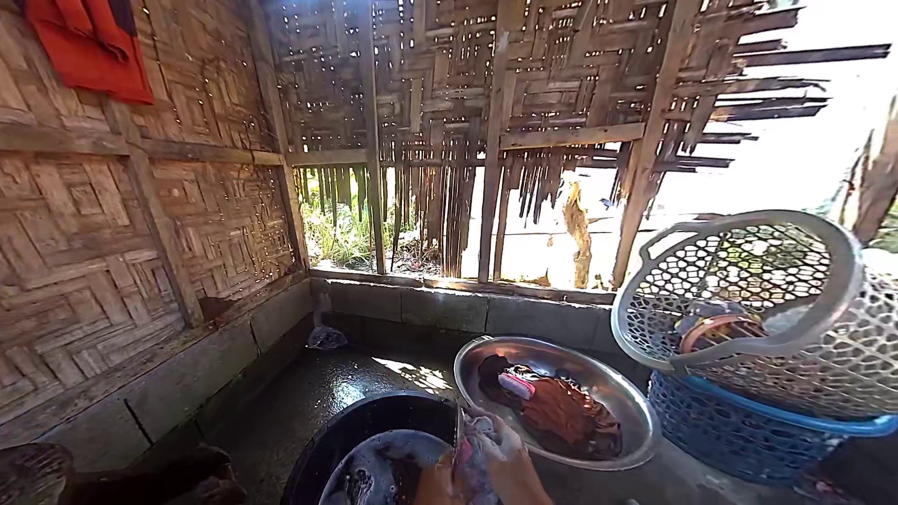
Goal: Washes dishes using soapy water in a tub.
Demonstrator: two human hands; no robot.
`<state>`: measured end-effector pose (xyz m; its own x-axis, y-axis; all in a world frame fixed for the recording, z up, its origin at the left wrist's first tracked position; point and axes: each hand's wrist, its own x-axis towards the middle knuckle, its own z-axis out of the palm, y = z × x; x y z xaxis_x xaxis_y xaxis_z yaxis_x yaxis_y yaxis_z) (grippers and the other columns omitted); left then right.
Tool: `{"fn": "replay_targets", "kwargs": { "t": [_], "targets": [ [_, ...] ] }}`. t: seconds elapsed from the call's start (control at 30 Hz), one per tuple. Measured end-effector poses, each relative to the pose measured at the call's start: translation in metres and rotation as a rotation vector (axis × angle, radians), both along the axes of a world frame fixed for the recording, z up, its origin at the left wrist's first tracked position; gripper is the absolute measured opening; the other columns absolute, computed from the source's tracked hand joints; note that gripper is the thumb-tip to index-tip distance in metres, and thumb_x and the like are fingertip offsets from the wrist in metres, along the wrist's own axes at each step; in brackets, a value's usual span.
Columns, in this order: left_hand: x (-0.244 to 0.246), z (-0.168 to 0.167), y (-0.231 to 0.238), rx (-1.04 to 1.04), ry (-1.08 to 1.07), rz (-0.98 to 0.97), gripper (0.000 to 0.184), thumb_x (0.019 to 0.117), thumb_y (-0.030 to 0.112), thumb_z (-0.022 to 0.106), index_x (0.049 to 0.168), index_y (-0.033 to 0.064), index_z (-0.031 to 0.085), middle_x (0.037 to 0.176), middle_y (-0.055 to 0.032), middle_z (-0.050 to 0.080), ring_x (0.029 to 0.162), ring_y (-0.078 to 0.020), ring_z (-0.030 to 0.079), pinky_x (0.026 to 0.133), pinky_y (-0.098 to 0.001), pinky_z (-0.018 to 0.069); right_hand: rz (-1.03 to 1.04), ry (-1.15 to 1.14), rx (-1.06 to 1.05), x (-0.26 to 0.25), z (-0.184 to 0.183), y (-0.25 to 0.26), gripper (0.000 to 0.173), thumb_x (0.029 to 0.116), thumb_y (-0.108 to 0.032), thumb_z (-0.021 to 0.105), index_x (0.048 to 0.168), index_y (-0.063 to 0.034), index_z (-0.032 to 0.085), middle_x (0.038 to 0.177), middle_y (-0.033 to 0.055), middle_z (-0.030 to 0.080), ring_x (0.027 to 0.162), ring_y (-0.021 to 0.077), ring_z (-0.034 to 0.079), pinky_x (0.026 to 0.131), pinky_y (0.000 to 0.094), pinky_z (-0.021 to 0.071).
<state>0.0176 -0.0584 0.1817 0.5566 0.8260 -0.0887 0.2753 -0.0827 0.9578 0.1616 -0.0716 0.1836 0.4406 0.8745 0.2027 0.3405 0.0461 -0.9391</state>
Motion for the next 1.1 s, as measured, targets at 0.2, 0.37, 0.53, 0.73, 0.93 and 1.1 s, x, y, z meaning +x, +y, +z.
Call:
{"fn": "replay_targets", "kwargs": {
  "t": [0.2,0.37,0.53,0.73,0.93,1.1],
  "targets": [
    [0.002,0.004,-0.004,0.029,0.006,-0.008,0.032,0.1104,0.019,0.039,0.125,-0.0052,0.055,0.084,-0.0081,0.058,0.061,-0.014,0.06,0.058,-0.0326,0.0568,-0.197,-0.246,-0.022,-0.002,0.005,0.009,0.031,0.101,-0.013,0.057,0.124,0.004,0.067,0.116,0.0216,0.071,0.113,0.0333,0.067,0.102,0.0514,0.0496],
    [-0.003,0.002,0.002,0.074,0.062,0.025,0.036,0.1093,0.02,0.042,0.129,-0.007,0.054,0.087,-0.0131,0.062,0.066,-0.0193,0.064,0.064,-0.0378,0.0585,0.091,0.154,-0.047,-0.004,0.008,0.006,0.031,0.094,-0.003,0.06,0.124,0.0017,0.06,0.112,0.0118,0.067,0.102,0.015,0.064,0.091,0.0327,0.053],
    [0.005,0.006,-0.006,-0.027,-0.042,-0.021,0.03,0.1104,0.02,0.039,0.12,-0.0035,0.055,0.08,-0.0041,0.055,0.058,-0.0113,0.058,0.056,-0.0306,0.0566,-0.283,-0.257,-0.004,0.008,0.014,0.012,0.032,0.1002,-0.015,0.06,0.122,0.0068,0.066,0.111,0.0245,0.071,0.108,0.0362,0.069,0.1,0.0546,0.0503],
    [-0.002,0.007,0.027,-0.091,-0.59,0.492,0.029,0.1122,0.018,0.031,0.108,-0.0014,0.051,0.062,0.0043,0.044,0.045,-0.0044,0.043,0.046,-0.0221,0.0466,0.23,0.595,0.068,-0.009,0.022,-0.006,0.033,0.1103,-0.018,0.034,0.125,0.0016,0.056,0.091,0.0098,0.072,0.077,0.0186,0.071,0.069,0.0359,0.0606],
    [0.007,0.011,0.031,-0.075,-0.85,0.768,0.027,0.1125,0.014,0.028,0.101,0.0,0.048,0.06,0.0043,0.044,0.05,-0.004,0.051,0.062,-0.0209,0.0561,0.337,0.192,-0.038,-0.057,0.012,-0.02,0.029,0.1021,-0.005,0.049,0.127,0.0056,0.061,0.115,0.0138,0.066,0.105,0.0128,0.063,0.096,0.0309,0.0506],
    [-0.003,0.016,0.038,-0.141,-1.0,0.727,0.025,0.1127,0.014,0.027,0.099,0.0034,0.045,0.056,0.0028,0.044,0.046,-0.011,0.054,0.063,-0.0371,0.0636,0.143,-0.073,-0.042,-0.033,-0.001,-0.006,0.03,0.1009,-0.021,0.055,0.119,-0.0021,0.069,0.109,0.0123,0.072,0.104,0.0217,0.068,0.096,0.0455,0.0525]
  ]
}}
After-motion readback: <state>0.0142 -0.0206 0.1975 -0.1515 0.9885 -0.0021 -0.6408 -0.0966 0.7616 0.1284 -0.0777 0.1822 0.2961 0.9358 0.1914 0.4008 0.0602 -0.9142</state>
